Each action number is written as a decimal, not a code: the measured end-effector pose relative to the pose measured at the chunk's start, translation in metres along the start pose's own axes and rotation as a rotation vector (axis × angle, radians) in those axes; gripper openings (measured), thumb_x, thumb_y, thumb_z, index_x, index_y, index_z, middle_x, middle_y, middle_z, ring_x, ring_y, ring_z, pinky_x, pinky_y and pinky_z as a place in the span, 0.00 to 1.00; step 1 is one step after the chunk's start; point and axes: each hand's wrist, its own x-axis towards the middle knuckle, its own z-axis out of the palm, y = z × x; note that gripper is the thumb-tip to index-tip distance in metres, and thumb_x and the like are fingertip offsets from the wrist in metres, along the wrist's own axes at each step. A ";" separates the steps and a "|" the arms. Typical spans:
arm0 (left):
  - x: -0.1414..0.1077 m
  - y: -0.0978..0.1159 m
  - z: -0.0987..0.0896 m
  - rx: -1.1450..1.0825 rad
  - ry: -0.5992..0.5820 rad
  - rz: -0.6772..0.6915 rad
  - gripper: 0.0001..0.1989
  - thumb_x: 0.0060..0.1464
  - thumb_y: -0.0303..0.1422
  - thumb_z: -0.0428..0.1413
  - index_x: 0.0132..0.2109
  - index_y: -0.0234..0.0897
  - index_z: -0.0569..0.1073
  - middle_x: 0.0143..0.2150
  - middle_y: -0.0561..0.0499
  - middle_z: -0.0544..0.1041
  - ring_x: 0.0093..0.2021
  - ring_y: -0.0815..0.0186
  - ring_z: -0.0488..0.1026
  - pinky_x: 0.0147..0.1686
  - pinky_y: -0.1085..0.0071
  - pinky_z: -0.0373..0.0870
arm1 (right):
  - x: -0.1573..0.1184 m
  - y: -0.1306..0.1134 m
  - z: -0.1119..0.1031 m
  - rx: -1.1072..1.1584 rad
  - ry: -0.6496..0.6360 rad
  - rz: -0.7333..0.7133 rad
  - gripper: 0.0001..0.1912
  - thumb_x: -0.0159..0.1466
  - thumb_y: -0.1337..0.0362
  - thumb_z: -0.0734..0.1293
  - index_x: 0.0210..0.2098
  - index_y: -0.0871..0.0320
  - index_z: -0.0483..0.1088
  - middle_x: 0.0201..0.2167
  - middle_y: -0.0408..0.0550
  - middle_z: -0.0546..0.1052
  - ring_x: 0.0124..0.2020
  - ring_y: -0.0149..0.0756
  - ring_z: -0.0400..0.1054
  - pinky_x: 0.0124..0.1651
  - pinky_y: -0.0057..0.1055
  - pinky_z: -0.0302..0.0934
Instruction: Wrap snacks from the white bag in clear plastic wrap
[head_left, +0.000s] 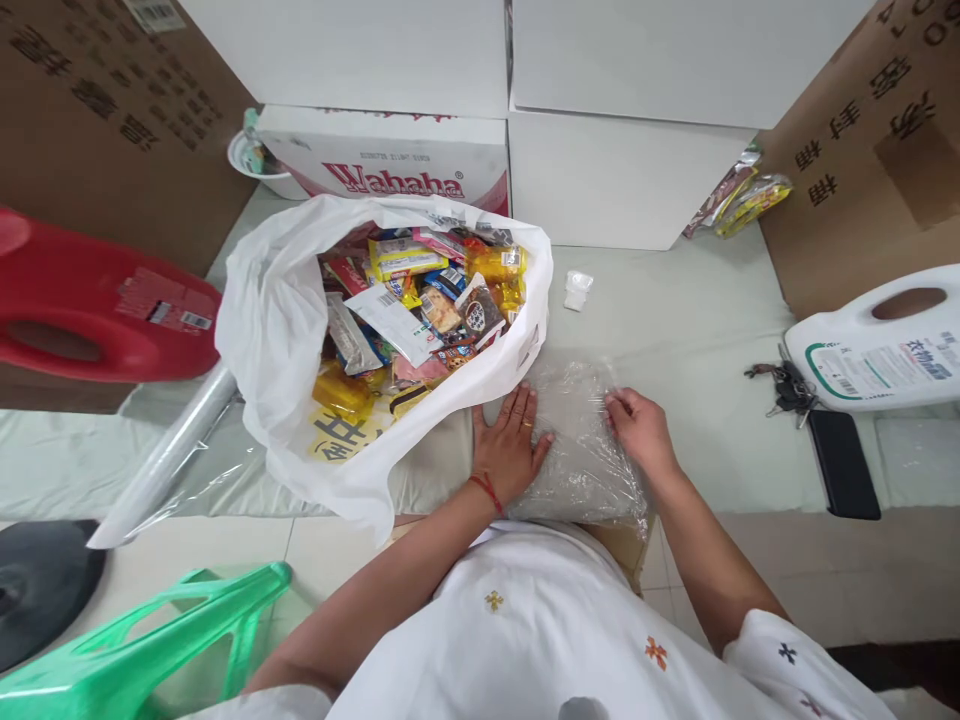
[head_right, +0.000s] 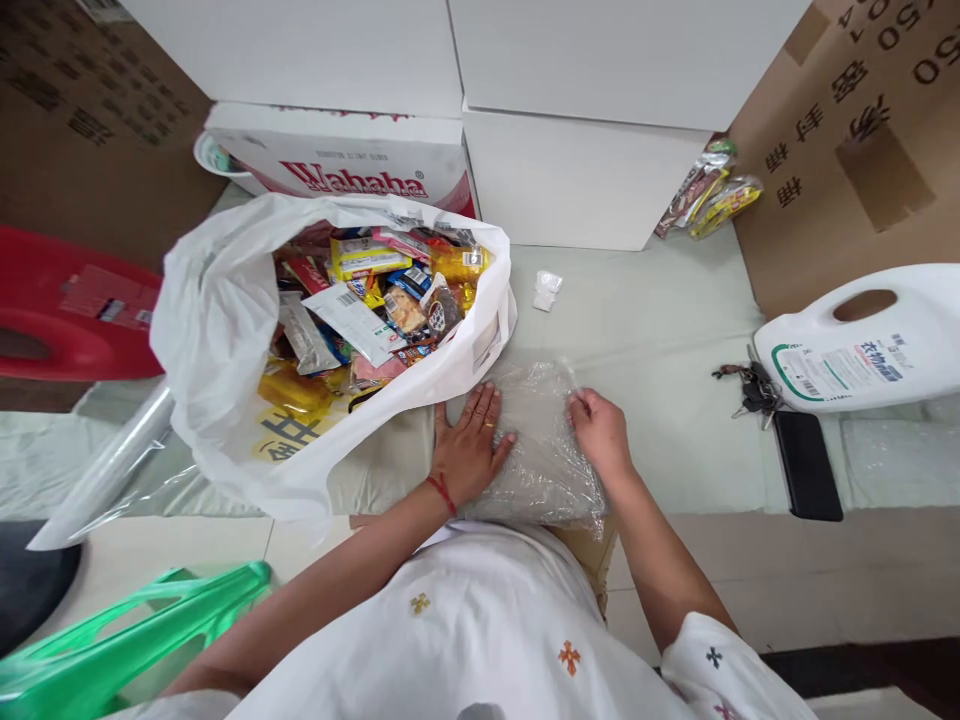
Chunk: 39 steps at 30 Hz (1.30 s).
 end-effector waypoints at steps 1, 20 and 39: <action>-0.002 -0.002 -0.001 0.002 -0.005 -0.012 0.34 0.72 0.47 0.40 0.77 0.34 0.53 0.78 0.37 0.52 0.78 0.50 0.50 0.72 0.33 0.31 | 0.001 0.002 -0.002 0.070 0.020 0.017 0.19 0.66 0.46 0.65 0.32 0.55 0.72 0.22 0.40 0.73 0.21 0.32 0.65 0.29 0.30 0.60; -0.006 -0.006 -0.005 -0.018 -0.030 -0.046 0.35 0.71 0.47 0.43 0.76 0.31 0.53 0.77 0.34 0.52 0.77 0.47 0.52 0.72 0.31 0.29 | 0.000 0.008 -0.027 0.324 0.089 0.189 0.32 0.60 0.34 0.68 0.40 0.58 0.76 0.31 0.47 0.81 0.18 0.26 0.54 0.20 0.29 0.47; -0.008 -0.007 -0.003 0.047 -0.018 -0.032 0.36 0.71 0.49 0.40 0.76 0.31 0.54 0.78 0.35 0.52 0.77 0.47 0.50 0.72 0.31 0.33 | -0.015 0.024 -0.072 0.534 -0.244 0.218 0.19 0.51 0.52 0.83 0.34 0.57 0.80 0.31 0.43 0.75 0.27 0.24 0.63 0.28 0.22 0.61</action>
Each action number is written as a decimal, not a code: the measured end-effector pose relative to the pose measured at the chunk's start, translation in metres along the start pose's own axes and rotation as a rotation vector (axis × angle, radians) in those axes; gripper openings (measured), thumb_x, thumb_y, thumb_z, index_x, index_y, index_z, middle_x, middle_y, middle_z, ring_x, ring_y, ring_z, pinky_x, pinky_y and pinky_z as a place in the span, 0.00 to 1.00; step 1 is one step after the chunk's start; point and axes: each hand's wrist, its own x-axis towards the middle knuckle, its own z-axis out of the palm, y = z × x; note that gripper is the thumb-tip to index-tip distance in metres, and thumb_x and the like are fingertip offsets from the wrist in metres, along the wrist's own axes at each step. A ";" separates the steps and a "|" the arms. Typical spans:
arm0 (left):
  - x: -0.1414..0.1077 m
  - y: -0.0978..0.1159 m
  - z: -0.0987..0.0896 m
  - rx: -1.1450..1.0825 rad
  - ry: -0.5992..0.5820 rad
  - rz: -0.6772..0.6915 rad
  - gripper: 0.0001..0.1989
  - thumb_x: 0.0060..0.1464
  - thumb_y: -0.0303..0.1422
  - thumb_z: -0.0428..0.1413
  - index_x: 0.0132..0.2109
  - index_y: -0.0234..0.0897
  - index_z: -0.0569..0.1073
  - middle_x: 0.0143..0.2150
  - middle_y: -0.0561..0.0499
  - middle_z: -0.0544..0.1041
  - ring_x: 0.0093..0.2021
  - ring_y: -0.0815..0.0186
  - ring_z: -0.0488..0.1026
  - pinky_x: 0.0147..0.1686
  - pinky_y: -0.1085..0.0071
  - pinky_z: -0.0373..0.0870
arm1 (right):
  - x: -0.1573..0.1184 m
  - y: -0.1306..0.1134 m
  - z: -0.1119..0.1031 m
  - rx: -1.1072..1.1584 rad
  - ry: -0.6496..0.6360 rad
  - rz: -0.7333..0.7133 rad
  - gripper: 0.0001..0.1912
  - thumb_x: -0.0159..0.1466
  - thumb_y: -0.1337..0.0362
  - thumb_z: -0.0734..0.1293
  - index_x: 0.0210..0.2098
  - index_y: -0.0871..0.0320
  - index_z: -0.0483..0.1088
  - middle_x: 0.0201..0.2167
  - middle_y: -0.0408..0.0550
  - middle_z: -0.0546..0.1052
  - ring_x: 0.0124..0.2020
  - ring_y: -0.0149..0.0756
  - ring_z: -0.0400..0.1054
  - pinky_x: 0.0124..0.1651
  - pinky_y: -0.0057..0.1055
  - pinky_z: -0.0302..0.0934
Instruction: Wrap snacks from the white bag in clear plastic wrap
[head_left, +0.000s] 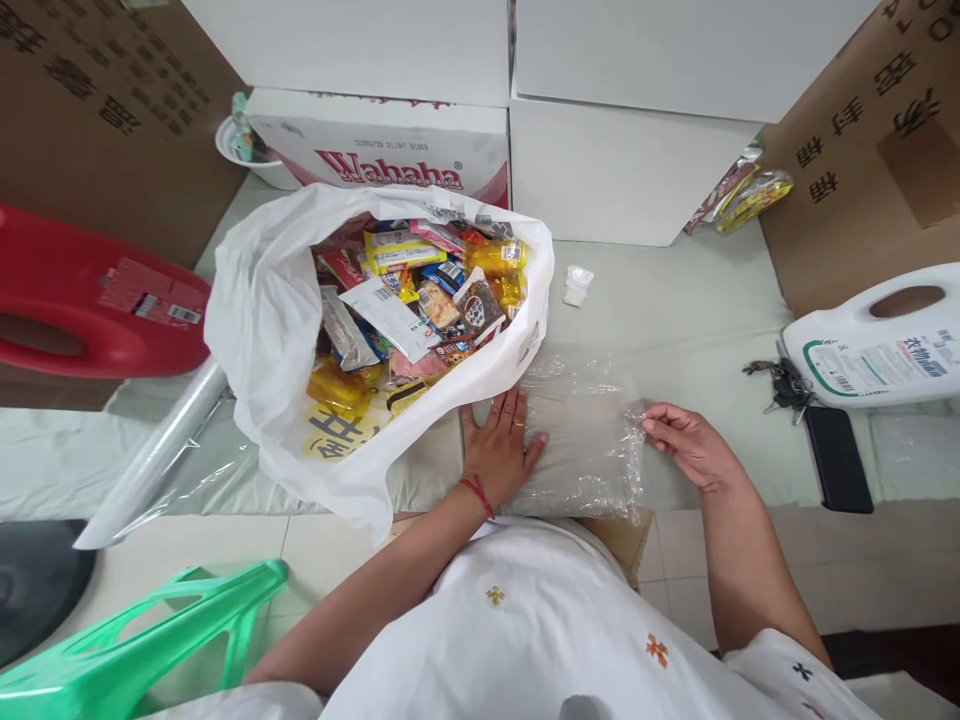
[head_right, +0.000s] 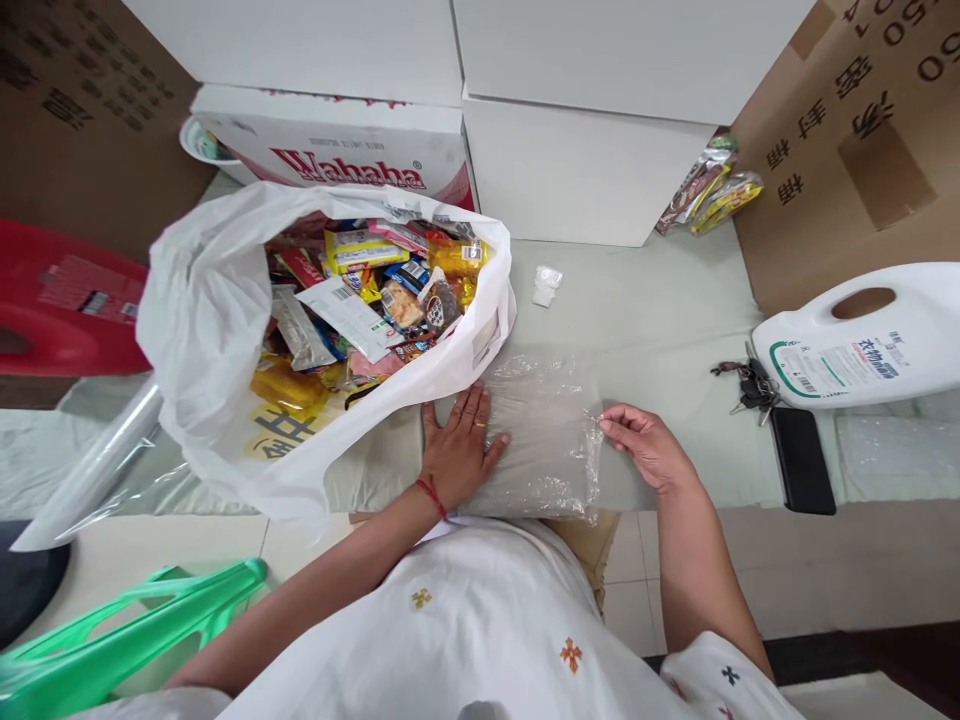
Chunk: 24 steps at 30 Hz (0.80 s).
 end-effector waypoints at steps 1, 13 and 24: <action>0.000 0.000 0.000 0.000 -0.001 0.002 0.36 0.71 0.49 0.40 0.76 0.30 0.54 0.77 0.35 0.52 0.77 0.47 0.50 0.72 0.31 0.33 | 0.003 -0.004 -0.001 0.005 -0.030 -0.039 0.16 0.53 0.54 0.82 0.35 0.56 0.80 0.37 0.45 0.77 0.34 0.27 0.69 0.36 0.23 0.69; 0.000 -0.002 0.002 -0.006 0.018 0.020 0.36 0.72 0.48 0.40 0.76 0.28 0.54 0.78 0.34 0.51 0.77 0.47 0.50 0.72 0.31 0.30 | 0.091 -0.042 -0.001 0.346 0.006 0.245 0.15 0.57 0.80 0.73 0.43 0.62 0.75 0.46 0.62 0.82 0.20 0.17 0.64 0.17 0.08 0.62; 0.001 -0.002 0.003 0.000 0.024 0.034 0.35 0.72 0.47 0.40 0.76 0.28 0.54 0.78 0.37 0.50 0.77 0.48 0.50 0.72 0.30 0.31 | 0.108 -0.043 0.005 0.603 -0.161 0.381 0.09 0.72 0.67 0.63 0.47 0.65 0.74 0.35 0.54 0.82 0.15 0.17 0.58 0.11 0.06 0.53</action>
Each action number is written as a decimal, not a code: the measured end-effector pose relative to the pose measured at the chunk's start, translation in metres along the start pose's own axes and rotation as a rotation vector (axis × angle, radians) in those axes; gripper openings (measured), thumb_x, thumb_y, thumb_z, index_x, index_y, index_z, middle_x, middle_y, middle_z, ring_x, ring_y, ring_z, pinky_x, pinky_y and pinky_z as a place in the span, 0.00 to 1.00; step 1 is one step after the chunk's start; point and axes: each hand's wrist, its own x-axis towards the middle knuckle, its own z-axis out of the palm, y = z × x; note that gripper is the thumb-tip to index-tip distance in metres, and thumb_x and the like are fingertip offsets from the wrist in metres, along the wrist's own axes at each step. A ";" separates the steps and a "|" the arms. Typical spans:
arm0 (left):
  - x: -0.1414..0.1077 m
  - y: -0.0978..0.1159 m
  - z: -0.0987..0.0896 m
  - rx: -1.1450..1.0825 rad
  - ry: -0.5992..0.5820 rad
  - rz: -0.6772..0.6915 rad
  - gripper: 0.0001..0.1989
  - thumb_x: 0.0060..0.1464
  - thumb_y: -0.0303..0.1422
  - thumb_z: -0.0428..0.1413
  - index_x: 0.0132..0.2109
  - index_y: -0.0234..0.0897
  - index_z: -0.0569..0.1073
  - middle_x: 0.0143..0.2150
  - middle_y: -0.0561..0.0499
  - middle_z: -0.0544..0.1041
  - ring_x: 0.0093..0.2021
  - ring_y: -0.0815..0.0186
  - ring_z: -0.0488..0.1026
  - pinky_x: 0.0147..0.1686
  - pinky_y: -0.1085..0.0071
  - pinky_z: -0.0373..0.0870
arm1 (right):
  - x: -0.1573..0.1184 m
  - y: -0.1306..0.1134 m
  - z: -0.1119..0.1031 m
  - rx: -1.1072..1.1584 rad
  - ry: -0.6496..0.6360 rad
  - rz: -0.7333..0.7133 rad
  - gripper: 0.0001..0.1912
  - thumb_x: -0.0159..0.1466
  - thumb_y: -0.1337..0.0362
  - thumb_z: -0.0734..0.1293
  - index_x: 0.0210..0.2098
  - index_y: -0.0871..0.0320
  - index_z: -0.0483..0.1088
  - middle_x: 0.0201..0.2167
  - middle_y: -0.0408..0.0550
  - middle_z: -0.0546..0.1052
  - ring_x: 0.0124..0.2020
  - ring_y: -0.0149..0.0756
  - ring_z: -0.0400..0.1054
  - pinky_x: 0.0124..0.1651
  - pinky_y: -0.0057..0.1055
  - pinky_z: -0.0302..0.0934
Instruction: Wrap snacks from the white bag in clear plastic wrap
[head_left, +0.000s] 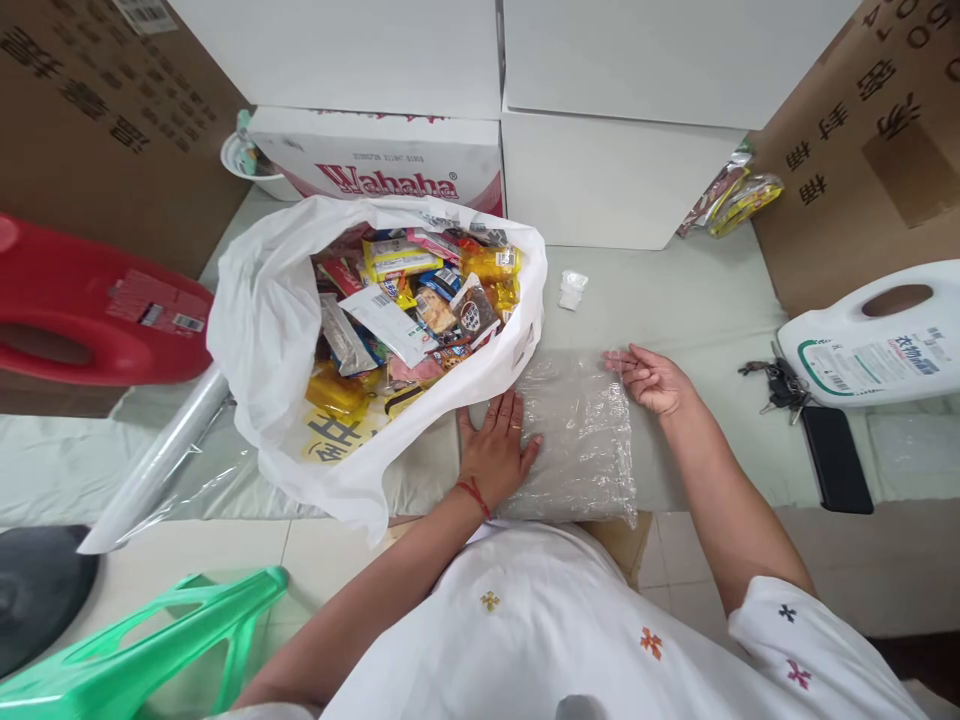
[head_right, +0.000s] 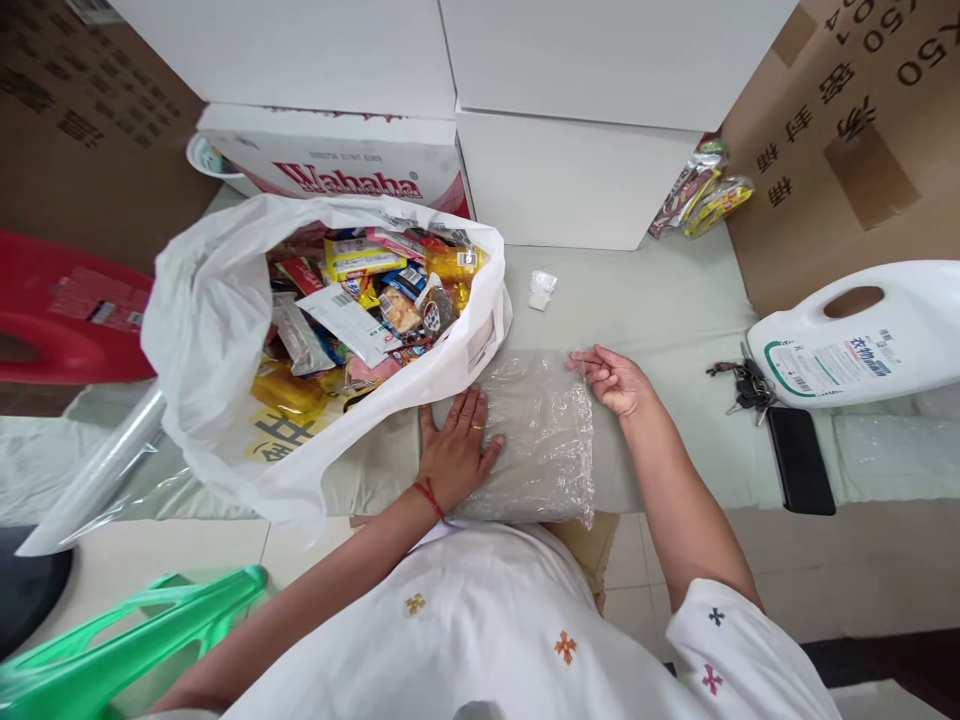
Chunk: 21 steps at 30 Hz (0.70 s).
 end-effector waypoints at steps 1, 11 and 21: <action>0.000 0.000 0.000 -0.002 -0.001 -0.001 0.35 0.72 0.47 0.40 0.76 0.28 0.54 0.78 0.37 0.50 0.77 0.48 0.50 0.72 0.30 0.31 | 0.000 -0.001 0.000 -0.007 -0.009 0.008 0.09 0.73 0.67 0.63 0.47 0.65 0.74 0.32 0.51 0.81 0.15 0.17 0.57 0.11 0.06 0.52; 0.000 0.000 -0.003 -0.017 -0.012 0.000 0.35 0.72 0.47 0.40 0.75 0.27 0.55 0.78 0.35 0.51 0.77 0.48 0.50 0.72 0.31 0.32 | -0.012 0.002 0.003 -0.354 -0.097 -0.109 0.19 0.50 0.67 0.84 0.38 0.63 0.79 0.28 0.44 0.74 0.21 0.18 0.57 0.14 0.10 0.50; -0.001 0.000 -0.004 -0.035 -0.001 0.004 0.34 0.72 0.46 0.41 0.76 0.31 0.55 0.78 0.36 0.52 0.77 0.46 0.51 0.72 0.32 0.32 | -0.014 0.000 0.003 -0.531 -0.049 -0.275 0.22 0.49 0.56 0.85 0.31 0.59 0.72 0.40 0.52 0.81 0.19 0.16 0.50 0.16 0.16 0.43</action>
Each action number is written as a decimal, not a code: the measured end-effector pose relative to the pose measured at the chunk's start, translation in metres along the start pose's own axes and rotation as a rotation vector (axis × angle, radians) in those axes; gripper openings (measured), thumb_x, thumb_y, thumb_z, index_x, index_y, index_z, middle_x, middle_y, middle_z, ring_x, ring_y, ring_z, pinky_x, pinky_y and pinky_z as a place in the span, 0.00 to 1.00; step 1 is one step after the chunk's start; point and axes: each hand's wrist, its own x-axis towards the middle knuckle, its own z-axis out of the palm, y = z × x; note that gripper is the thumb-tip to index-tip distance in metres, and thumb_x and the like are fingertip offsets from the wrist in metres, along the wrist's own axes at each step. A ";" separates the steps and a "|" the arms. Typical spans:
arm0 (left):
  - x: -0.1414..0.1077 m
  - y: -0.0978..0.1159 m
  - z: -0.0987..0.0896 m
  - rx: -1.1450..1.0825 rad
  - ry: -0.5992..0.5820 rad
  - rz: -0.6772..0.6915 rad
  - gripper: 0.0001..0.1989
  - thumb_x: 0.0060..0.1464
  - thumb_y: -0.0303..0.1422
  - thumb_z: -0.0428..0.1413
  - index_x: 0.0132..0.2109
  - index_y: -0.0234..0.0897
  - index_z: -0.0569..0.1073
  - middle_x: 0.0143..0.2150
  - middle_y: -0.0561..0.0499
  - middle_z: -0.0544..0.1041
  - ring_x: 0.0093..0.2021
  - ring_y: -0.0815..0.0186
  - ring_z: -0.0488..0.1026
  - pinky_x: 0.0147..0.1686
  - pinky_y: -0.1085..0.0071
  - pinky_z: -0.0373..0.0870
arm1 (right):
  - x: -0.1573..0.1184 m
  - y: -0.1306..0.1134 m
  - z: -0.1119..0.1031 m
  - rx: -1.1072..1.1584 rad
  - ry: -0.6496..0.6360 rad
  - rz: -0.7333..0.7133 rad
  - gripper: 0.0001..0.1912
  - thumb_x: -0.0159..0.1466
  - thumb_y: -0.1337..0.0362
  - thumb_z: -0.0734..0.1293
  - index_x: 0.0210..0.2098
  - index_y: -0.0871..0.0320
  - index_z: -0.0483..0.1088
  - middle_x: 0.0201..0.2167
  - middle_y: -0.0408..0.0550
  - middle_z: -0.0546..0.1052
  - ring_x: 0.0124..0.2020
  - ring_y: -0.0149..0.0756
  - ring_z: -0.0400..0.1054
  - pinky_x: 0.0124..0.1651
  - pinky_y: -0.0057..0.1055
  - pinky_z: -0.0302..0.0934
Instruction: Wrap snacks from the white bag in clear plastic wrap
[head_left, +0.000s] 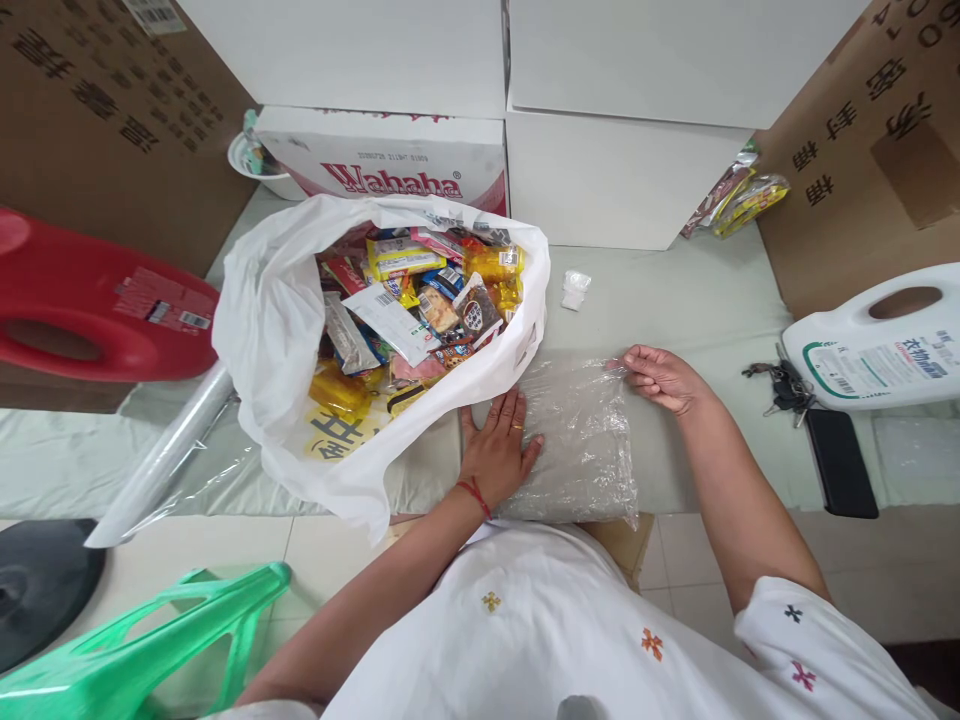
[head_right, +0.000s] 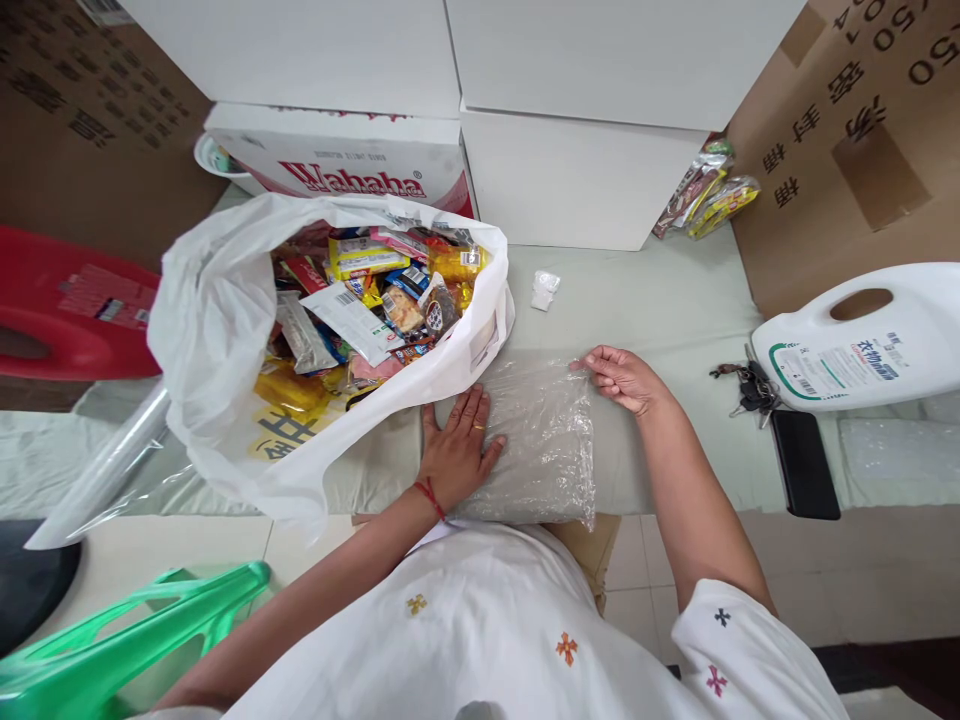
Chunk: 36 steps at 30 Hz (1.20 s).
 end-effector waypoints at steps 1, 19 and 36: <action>0.000 0.000 0.000 -0.001 -0.001 0.000 0.34 0.72 0.46 0.41 0.76 0.31 0.55 0.78 0.36 0.52 0.77 0.47 0.52 0.72 0.32 0.32 | 0.001 0.001 -0.001 -0.035 0.025 -0.006 0.23 0.48 0.55 0.85 0.31 0.59 0.71 0.35 0.51 0.81 0.19 0.17 0.50 0.16 0.17 0.43; 0.000 0.000 0.001 0.006 -0.013 0.003 0.34 0.72 0.47 0.40 0.76 0.32 0.54 0.78 0.37 0.51 0.77 0.48 0.51 0.72 0.32 0.30 | -0.005 -0.015 -0.021 -0.001 -0.009 0.016 0.23 0.51 0.54 0.84 0.28 0.60 0.69 0.35 0.52 0.81 0.18 0.17 0.48 0.15 0.18 0.36; 0.001 0.001 -0.001 -0.003 -0.020 -0.001 0.34 0.72 0.46 0.40 0.76 0.30 0.54 0.77 0.35 0.52 0.77 0.49 0.52 0.72 0.31 0.31 | -0.034 0.012 -0.020 -0.041 -0.106 0.156 0.29 0.52 0.55 0.83 0.50 0.58 0.78 0.35 0.51 0.82 0.17 0.17 0.48 0.14 0.16 0.40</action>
